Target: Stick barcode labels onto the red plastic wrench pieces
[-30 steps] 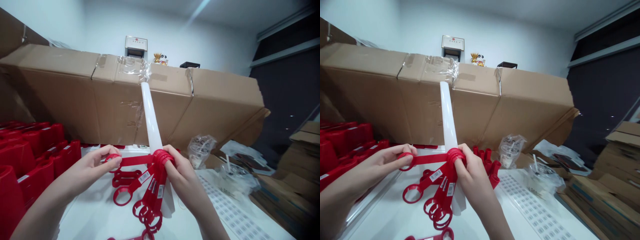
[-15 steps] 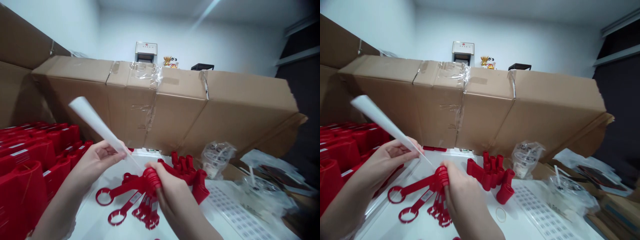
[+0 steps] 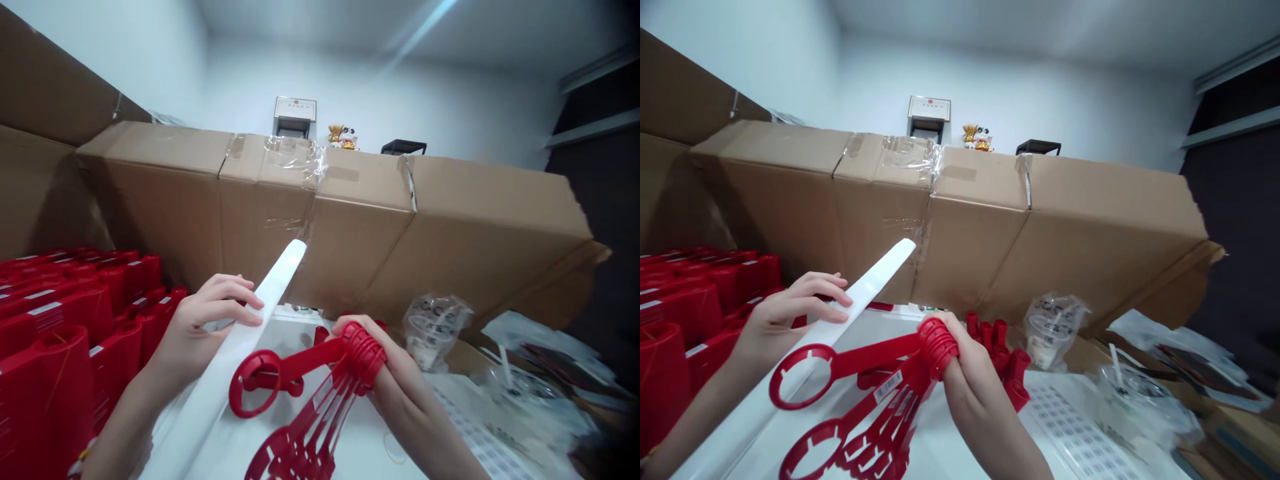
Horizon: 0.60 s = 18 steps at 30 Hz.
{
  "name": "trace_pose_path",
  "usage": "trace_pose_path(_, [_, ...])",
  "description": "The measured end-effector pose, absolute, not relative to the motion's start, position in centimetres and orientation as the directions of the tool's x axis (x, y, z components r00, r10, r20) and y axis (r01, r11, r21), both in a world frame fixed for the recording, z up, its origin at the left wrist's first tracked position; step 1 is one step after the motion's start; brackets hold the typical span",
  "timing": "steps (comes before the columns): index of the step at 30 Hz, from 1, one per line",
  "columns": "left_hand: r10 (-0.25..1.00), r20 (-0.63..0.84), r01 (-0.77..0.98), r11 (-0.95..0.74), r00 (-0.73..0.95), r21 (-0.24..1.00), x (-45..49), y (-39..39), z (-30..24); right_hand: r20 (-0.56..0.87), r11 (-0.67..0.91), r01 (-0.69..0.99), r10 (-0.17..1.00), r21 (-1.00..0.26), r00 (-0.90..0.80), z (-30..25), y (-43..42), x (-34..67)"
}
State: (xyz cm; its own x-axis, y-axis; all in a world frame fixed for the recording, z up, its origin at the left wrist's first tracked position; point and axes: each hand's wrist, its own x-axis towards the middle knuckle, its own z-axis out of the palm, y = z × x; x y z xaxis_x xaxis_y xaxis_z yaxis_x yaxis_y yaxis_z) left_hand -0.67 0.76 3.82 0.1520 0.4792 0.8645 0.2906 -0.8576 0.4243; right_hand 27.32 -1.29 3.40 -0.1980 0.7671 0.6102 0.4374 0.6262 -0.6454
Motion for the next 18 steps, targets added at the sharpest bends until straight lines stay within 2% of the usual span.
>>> trace_pose_path(3, [0.505,0.854,0.291,-0.842,0.127,0.455,-0.2,1.2,3.4,0.557,0.592,0.441,0.8,-0.675,-0.222,3.8,-1.1,27.3])
trace_pose_path(6, [0.619,0.783,0.262,-0.748,-0.061,0.61,0.1,1.5,2.9,0.558,0.584,0.447,0.804,-0.678,-0.205,4.7,-1.0,27.8])
trace_pose_path(8, [0.694,0.71,0.196,-0.684,-0.122,0.702,0.3,1.7,2.7,0.591,0.588,0.452,0.792,-0.671,-0.153,5.3,-1.1,28.7])
trace_pose_path(14, [0.834,0.544,0.054,-0.541,-0.089,0.839,1.1,3.2,1.9,0.697,0.551,0.612,0.717,-0.567,0.0,6.0,-0.3,32.3])
trace_pose_path(16, [0.866,0.494,0.031,-0.493,-0.072,0.869,1.6,3.3,1.5,0.654,0.486,0.685,0.756,-0.542,-0.019,5.5,0.6,32.9])
trace_pose_path(18, [0.882,0.469,0.026,-0.468,-0.04,0.883,2.3,2.9,1.2,0.551,0.389,0.765,0.833,-0.514,-0.054,4.8,1.4,33.1])
